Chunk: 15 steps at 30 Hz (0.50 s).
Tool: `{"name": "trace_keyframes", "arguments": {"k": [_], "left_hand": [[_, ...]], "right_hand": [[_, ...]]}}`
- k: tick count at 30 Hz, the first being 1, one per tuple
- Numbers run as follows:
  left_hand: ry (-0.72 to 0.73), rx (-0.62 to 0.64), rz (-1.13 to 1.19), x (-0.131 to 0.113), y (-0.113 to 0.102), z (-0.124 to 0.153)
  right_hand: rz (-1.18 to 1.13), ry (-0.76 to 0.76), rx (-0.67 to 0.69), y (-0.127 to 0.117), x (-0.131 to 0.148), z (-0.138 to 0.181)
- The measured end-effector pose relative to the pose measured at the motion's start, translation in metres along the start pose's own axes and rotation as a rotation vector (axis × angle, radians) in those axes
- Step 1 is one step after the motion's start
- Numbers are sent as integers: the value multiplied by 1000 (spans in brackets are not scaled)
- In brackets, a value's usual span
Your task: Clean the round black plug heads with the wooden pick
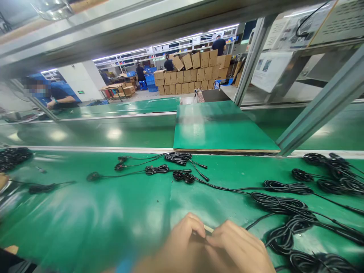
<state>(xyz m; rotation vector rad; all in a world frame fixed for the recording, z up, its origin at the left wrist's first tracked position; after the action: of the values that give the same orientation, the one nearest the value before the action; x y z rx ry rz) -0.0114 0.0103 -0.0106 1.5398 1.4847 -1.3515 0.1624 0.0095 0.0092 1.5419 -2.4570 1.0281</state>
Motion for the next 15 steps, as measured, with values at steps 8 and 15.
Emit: {"name": "trace_keyframes", "arguments": {"k": [8,15], "left_hand": [[-47,-35,-64,1,1,8],[-403,-97,212,-13,7,-13]], "right_hand": [[-41,96,59,1,-1,3],[-150,599,217,2,-13,-3]]}}
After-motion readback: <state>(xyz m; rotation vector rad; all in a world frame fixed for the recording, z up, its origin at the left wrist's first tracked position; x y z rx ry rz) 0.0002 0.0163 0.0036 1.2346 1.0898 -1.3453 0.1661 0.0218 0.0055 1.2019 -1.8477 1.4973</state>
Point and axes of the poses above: each hand's wrist, its own z-axis away from the middle knuckle, its own y-axis out of the palm, x = y × z, the point moved 2 cm from there along -z, towards the middle knuckle, and after that the axes turned 11 degrees about -x, right-handed, at the moved point
